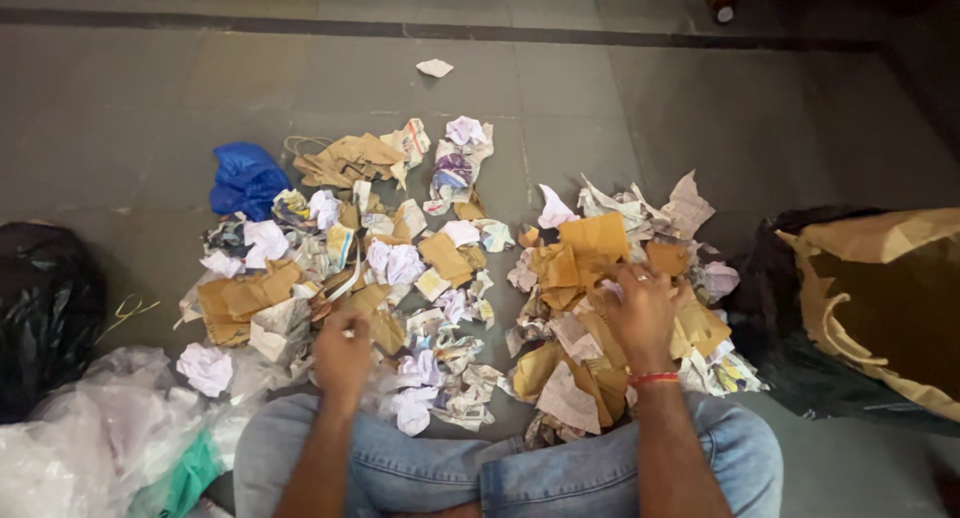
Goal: The person sits on the floor and sorts through a mixed pile of waste, separating cardboard, paper, and plastic bubble wrap. They pick up individual pieces, inspect them, and place them into separate piles or a large bag.
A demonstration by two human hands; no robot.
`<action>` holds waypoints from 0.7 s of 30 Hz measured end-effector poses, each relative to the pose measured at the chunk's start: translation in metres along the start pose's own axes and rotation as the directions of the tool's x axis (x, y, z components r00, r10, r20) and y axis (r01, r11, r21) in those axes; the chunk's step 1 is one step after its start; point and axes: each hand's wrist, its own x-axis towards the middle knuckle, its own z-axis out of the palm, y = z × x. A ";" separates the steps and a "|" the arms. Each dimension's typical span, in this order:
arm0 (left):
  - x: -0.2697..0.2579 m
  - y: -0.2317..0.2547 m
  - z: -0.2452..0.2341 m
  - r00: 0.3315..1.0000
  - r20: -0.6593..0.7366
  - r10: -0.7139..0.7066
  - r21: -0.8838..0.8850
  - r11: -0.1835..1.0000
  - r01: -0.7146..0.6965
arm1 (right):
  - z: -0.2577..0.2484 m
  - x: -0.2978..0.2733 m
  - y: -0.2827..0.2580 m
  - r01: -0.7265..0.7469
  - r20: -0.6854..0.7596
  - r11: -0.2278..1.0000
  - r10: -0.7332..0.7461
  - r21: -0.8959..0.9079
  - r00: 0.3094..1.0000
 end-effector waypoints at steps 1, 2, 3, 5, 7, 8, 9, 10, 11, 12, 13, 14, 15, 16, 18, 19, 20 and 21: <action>0.006 -0.011 0.000 0.994 -0.101 -0.038 -0.066 0.997 0.032 | -0.001 -0.002 -0.004 0.033 -0.018 0.999 -0.033 0.005 0.999; 0.007 -0.023 0.000 0.977 -0.198 -0.083 -0.131 0.990 0.058 | -0.001 -0.006 -0.011 0.063 -0.033 0.998 -0.063 0.011 0.997; 0.009 -0.033 0.003 0.959 -0.212 -0.188 -0.307 0.945 0.118 | 0.003 -0.009 -0.019 0.109 -0.034 0.994 -0.108 0.023 0.994; 0.016 -0.048 0.009 0.901 -0.184 -0.392 -0.625 0.755 0.201 | 0.012 -0.015 -0.040 0.197 -0.037 0.979 -0.195 0.047 0.980; 0.018 -0.055 0.015 0.855 -0.081 -0.512 -0.662 0.669 0.337 | 0.025 -0.027 -0.070 0.224 0.089 0.932 -0.259 0.286 0.962; 0.016 -0.056 0.016 0.824 -0.026 -0.566 -0.674 0.619 0.404 | 0.031 -0.035 -0.088 0.169 0.219 0.892 -0.280 0.419 0.935; 0.015 -0.055 0.018 0.865 -0.026 -0.501 -0.657 0.661 0.364 | 0.037 -0.042 -0.106 0.094 0.339 0.839 -0.316 0.537 0.886; 0.013 -0.052 0.020 0.901 -0.024 -0.433 -0.640 0.699 0.319 | 0.039 -0.051 -0.123 0.074 0.455 0.872 -0.323 0.484 0.830; 0.012 -0.047 0.020 0.932 -0.020 -0.362 -0.623 0.734 0.272 | 0.040 -0.059 -0.140 0.060 0.564 0.902 -0.318 0.428 0.762; 0.011 -0.042 0.020 0.951 0.018 -0.308 -0.525 0.807 0.271 | 0.042 -0.064 -0.156 0.017 0.665 0.935 -0.265 0.355 0.698; 0.009 -0.034 0.020 0.965 0.062 -0.256 -0.422 0.869 0.258 | 0.043 -0.068 -0.172 -0.020 0.753 0.962 -0.201 0.273 0.626; 0.005 -0.027 0.020 0.971 0.112 -0.210 -0.313 0.920 0.235 | 0.043 -0.072 -0.186 -0.049 0.828 0.981 -0.130 0.186 0.545; 0.001 -0.018 0.020 0.975 0.150 -0.166 -0.249 0.948 0.199 | 0.041 -0.076 -0.195 -0.064 0.830 0.980 -0.126 0.190 0.543; -0.002 -0.009 0.019 0.974 0.189 -0.121 -0.187 0.970 0.157 | 0.040 -0.078 -0.204 -0.078 0.830 0.977 -0.123 0.196 0.543; -0.007 0.009 0.017 0.956 0.268 -0.118 -0.059 0.989 0.139 | 0.042 -0.079 -0.220 -0.097 0.843 0.982 -0.085 0.161 0.531; -0.009 0.016 0.015 0.940 0.303 -0.159 0.009 0.986 0.164 | 0.046 -0.079 -0.229 -0.102 0.853 0.988 -0.050 0.119 0.519; -0.010 0.023 0.014 0.920 0.337 -0.201 0.076 0.980 0.186 | 0.050 -0.081 -0.234 -0.107 0.862 0.991 -0.010 0.075 0.507; -0.011 0.027 0.012 0.930 0.318 -0.186 0.058 0.983 0.177 | 0.054 -0.083 -0.238 -0.091 0.836 0.990 -0.042 0.109 0.548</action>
